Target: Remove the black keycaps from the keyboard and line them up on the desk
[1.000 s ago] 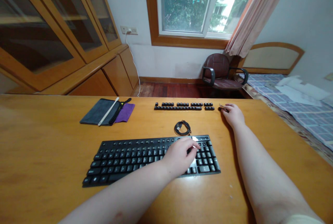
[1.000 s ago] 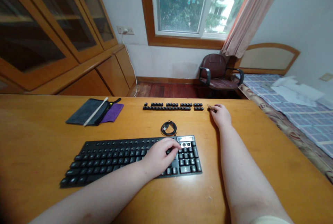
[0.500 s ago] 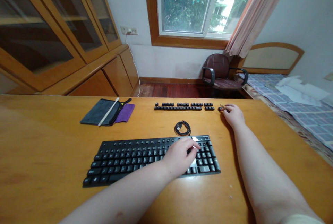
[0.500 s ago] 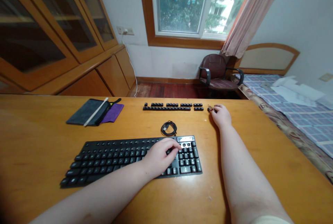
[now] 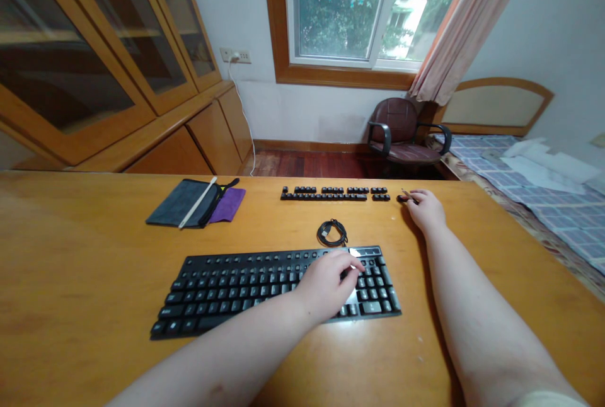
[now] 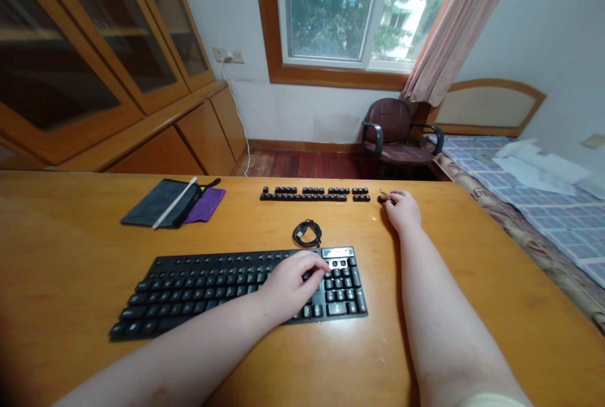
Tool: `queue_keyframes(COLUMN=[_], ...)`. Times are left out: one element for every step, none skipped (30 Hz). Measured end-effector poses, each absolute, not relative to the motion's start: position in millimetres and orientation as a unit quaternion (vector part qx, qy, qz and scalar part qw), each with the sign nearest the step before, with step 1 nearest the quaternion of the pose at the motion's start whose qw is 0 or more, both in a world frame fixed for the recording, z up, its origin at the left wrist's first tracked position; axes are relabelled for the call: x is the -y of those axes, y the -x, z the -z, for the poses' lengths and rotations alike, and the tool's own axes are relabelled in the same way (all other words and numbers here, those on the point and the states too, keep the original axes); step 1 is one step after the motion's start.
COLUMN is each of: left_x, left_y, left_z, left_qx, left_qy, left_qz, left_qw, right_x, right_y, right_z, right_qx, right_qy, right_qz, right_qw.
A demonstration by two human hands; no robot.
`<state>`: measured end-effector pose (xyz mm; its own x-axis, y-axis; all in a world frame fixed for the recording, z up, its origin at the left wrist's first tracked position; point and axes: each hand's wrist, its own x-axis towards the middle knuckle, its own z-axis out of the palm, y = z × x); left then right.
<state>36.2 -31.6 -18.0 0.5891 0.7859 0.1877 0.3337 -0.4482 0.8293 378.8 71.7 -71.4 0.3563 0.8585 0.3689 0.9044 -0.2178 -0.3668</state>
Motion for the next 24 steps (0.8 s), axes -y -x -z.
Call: queue_keyframes(left_x=[31.6, 31.5, 31.4, 31.3, 31.2, 31.1, 31.0, 30.9, 30.9, 30.9, 30.9, 30.9, 31.0, 31.0, 31.2, 31.3, 31.4, 31.5, 31.5, 31.6, 31.6, 31.5, 31.5, 31.4], left_y=[-36.1, -36.1, -36.1, -36.1, -36.1, -36.2, -36.2, -36.2, -36.2, -36.2, -36.1, -36.0, -35.9, -35.8, -35.8, -35.8, -35.8, -35.9, -36.0, -36.1, -36.2, -36.3, -36.4, -36.4], left_z=[17.8, 17.8, 17.8, 17.9, 18.1, 18.3, 18.5, 18.7, 18.8, 18.7, 18.5, 18.1, 17.6, 17.1, 16.6, 16.2, 16.0, 16.0, 16.3, 16.8, 17.4, 18.1, 18.7, 19.1], left_qx=[-0.349, -0.348, -0.348, -0.348, -0.348, -0.348, -0.349, -0.349, -0.348, -0.348, -0.348, -0.348, -0.349, -0.349, -0.349, -0.35, -0.349, -0.35, -0.35, -0.351, -0.351, -0.35, -0.349, -0.348], left_qy=[-0.801, -0.801, -0.802, -0.803, -0.804, -0.804, -0.805, -0.804, -0.804, -0.804, -0.805, -0.805, -0.806, -0.807, -0.807, -0.807, -0.807, -0.806, -0.806, -0.806, -0.806, -0.807, -0.808, -0.809], left_qz=[-0.288, -0.288, -0.287, -0.285, -0.284, -0.284, -0.284, -0.285, -0.285, -0.285, -0.284, -0.282, -0.279, -0.277, -0.276, -0.276, -0.276, -0.277, -0.278, -0.279, -0.279, -0.278, -0.278, -0.278], left_qw=[0.392, 0.392, 0.392, 0.391, 0.39, 0.389, 0.388, 0.387, 0.388, 0.388, 0.388, 0.388, 0.388, 0.388, 0.388, 0.389, 0.389, 0.389, 0.388, 0.387, 0.386, 0.385, 0.385, 0.385], right_x=[-71.9, -72.0, -72.2, -72.3, -72.4, -72.4, -72.4, -72.4, -72.3, -72.2, -72.2, -72.2, -72.2, -72.3, -72.5, -72.6, -72.8, -73.0, -73.2, -73.4, -73.5, -73.7, -73.8, -73.8], right_y=[-379.3, -379.7, -380.1, -380.3, -380.4, -380.4, -380.3, -380.0, -379.7, -379.2, -378.8, -378.5, -378.3, -378.2, -378.3, -378.5, -378.8, -379.1, -379.3, -379.6, -379.8, -379.9, -380.1, -380.3], right_z=[71.8, 72.0, 72.2, 72.3, 72.3, 72.3, 72.2, 72.0, 71.9, 71.7, 71.6, 71.5, 71.5, 71.6, 71.7, 72.0, 72.3, 72.6, 72.8, 73.1, 73.4, 73.6, 73.8, 74.0], right_qx=[0.562, 0.559, 0.556, 0.555, 0.554, 0.555, 0.557, 0.56, 0.562, 0.565, 0.568, 0.57, 0.572, 0.573, 0.573, 0.573, 0.572, 0.571, 0.57, 0.568, 0.567, 0.567, 0.568, 0.568], right_qy=[0.781, 0.783, 0.785, 0.786, 0.786, 0.785, 0.784, 0.783, 0.782, 0.78, 0.778, 0.777, 0.776, 0.776, 0.775, 0.776, 0.776, 0.777, 0.778, 0.779, 0.779, 0.779, 0.778, 0.777], right_qz=[0.045, 0.046, 0.047, 0.047, 0.046, 0.044, 0.043, 0.04, 0.038, 0.036, 0.034, 0.033, 0.031, 0.029, 0.027, 0.026, 0.025, 0.023, 0.022, 0.022, 0.023, 0.024, 0.026, 0.028], right_qw=[0.267, 0.268, 0.269, 0.269, 0.269, 0.269, 0.269, 0.268, 0.267, 0.267, 0.266, 0.265, 0.264, 0.264, 0.264, 0.264, 0.264, 0.264, 0.265, 0.265, 0.266, 0.267, 0.269, 0.271])
